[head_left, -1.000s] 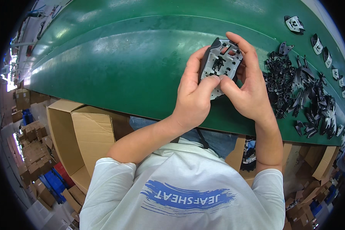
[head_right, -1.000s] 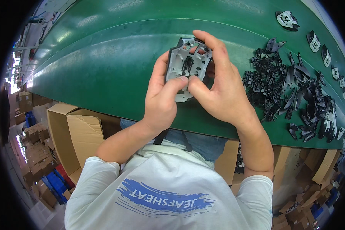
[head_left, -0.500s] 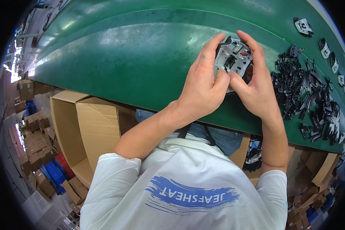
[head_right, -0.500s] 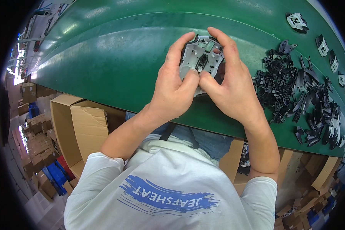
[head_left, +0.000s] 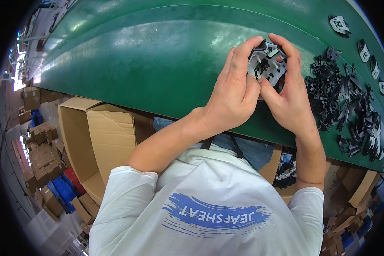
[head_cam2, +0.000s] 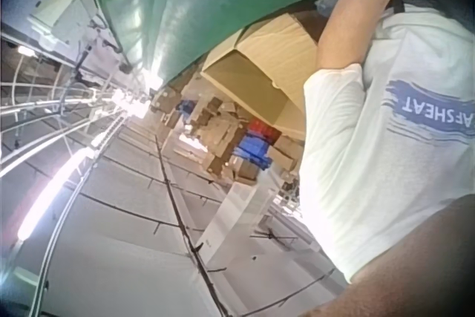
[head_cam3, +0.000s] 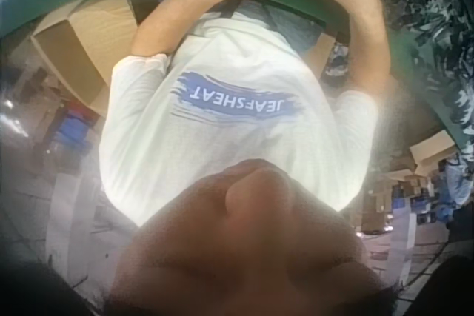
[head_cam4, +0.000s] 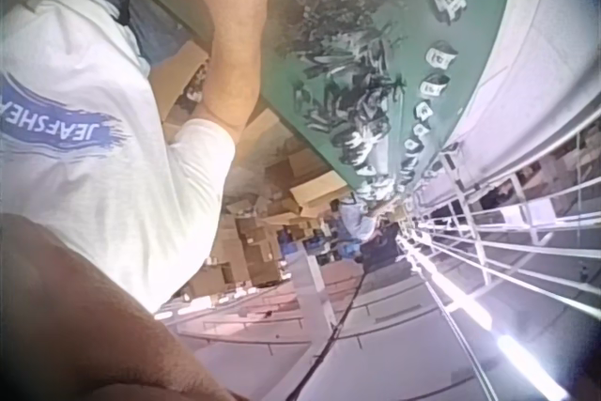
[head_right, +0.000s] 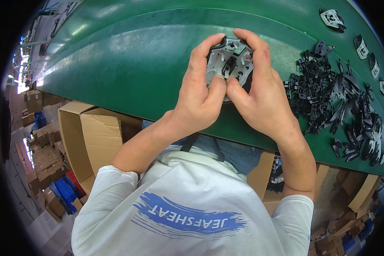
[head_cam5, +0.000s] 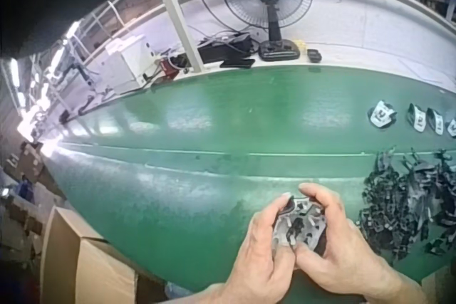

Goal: The person assembles computer mice by hand, fitting internal components into plastic mouse shells.

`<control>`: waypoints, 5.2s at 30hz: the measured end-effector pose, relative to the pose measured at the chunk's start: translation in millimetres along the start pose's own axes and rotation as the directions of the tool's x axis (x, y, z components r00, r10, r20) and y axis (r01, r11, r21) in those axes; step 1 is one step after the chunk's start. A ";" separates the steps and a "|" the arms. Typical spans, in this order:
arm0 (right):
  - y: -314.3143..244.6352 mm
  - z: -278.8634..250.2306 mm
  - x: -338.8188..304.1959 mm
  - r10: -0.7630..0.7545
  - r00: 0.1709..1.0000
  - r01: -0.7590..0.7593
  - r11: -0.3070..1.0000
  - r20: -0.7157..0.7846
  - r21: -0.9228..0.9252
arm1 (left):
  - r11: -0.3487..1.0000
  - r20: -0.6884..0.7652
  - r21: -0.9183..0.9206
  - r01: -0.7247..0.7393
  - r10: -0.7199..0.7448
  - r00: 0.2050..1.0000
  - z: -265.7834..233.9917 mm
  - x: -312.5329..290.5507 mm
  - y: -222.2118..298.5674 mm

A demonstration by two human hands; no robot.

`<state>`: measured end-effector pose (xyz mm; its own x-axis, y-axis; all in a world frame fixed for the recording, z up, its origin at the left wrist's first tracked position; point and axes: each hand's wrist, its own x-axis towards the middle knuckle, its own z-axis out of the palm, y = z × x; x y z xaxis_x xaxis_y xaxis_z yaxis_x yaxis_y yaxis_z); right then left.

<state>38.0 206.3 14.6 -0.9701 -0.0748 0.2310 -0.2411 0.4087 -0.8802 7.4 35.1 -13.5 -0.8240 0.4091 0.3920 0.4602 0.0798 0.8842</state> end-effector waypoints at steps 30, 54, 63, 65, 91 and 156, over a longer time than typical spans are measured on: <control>-3.7 -19.6 10.3 0.262 0.938 -0.347 0.697 0.227 0.628 | 0.485 0.306 -0.671 0.561 -0.507 0.805 -38.8 19.3 36.1; 14.8 -103.3 11.9 0.183 0.970 -0.223 0.931 -0.160 -0.288 | 0.728 -0.238 -0.652 0.212 -0.462 0.854 -358.7 -86.2 32.3; 18.9 -103.9 -14.6 0.243 0.959 -0.075 0.714 0.145 -0.696 | 0.764 -0.916 -0.387 0.517 -0.382 -0.122 -520.5 -318.5 -4.9; 36.7 -105.1 -7.9 0.288 0.937 -0.087 0.741 0.198 -0.665 | 0.661 -0.901 -0.434 0.612 -0.325 -0.287 -530.8 -393.2 7.1; 79.3 -93.4 54.6 0.201 0.979 -0.164 0.881 0.038 -0.444 | 0.423 -0.966 -0.235 0.875 0.001 -0.260 -560.6 -489.1 6.1; 15.3 -51.4 24.3 0.185 0.967 -0.091 0.891 0.173 -0.445 | 0.219 0.323 -0.855 0.470 -0.485 0.813 -53.3 18.5 -12.3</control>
<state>12.2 257.5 28.0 -0.9880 -0.1539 -0.0109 -0.1140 0.7754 -0.6211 -31.1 -6.7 -3.6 -0.7863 0.5872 -0.1922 -0.5690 -0.5671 0.5956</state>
